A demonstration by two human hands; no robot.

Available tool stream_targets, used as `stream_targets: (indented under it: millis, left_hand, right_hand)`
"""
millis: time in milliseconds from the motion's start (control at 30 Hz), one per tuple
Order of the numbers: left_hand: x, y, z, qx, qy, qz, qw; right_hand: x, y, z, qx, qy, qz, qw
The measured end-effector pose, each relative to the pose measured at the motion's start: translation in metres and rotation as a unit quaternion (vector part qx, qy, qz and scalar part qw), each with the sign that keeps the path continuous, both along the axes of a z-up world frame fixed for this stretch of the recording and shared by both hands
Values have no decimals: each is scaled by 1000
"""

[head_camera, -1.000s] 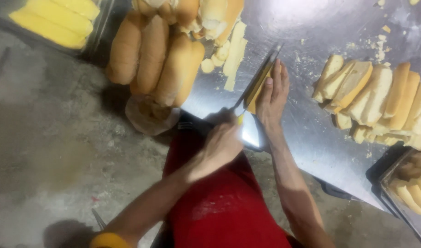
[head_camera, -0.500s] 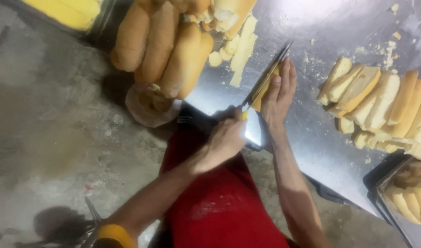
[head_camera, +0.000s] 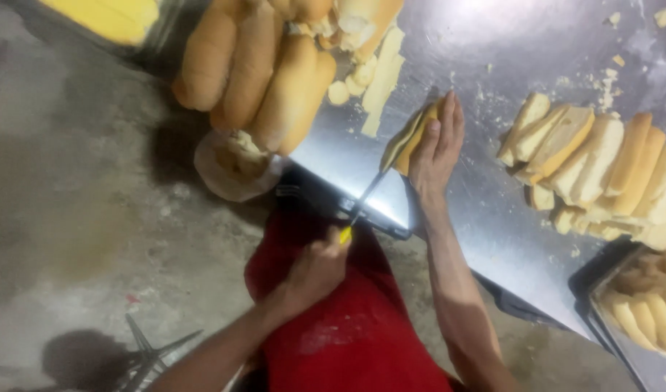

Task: Cutting bread rolls and stacking them on a tray.

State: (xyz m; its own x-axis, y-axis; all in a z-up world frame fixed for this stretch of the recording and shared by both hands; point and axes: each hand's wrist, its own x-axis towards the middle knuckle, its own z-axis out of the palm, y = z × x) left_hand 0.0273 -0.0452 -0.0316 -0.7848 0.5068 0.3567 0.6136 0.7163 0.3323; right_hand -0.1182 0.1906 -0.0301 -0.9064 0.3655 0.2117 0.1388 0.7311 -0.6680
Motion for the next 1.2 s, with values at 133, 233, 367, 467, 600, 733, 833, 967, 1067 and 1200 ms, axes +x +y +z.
stream_targets:
  millis: [133,233,367,467,600,733,833,967,1067,1200]
  left_hand:
    - [-39,13,16,142,-324,6,935]
    - [-69,6,44,171,-379,62,907]
    - [-85,-24,100,111,-590,118,791]
    - [-87,-24,95,120,-535,92,831]
    - [-84,-13,81,132,-460,75,875]
    - [-96,6,115,105,-576,81,807]
    - [-93,26,85,71,-548,41,832]
    - [-95,51,70,113,-473,12,874]
    - [-105,60,92,86,-509,23,856]
    - [-107,71,86,87,-514,17,853]
  right_hand:
    - [1,-7,15,-42,-12,8,999]
    - [5,-1,34,-69,-14,62,996]
    - [9,38,50,14,1,230,973]
    - [5,35,96,237,-147,314,908]
    - [11,26,110,68,-334,167,925]
    - [28,1,81,-50,-290,56,954]
    - [23,-18,96,-119,-254,-48,959]
    - [23,9,31,47,-7,57,997]
    - [20,4,20,4,-13,98,995]
    - [16,1,13,-31,-16,80,996]
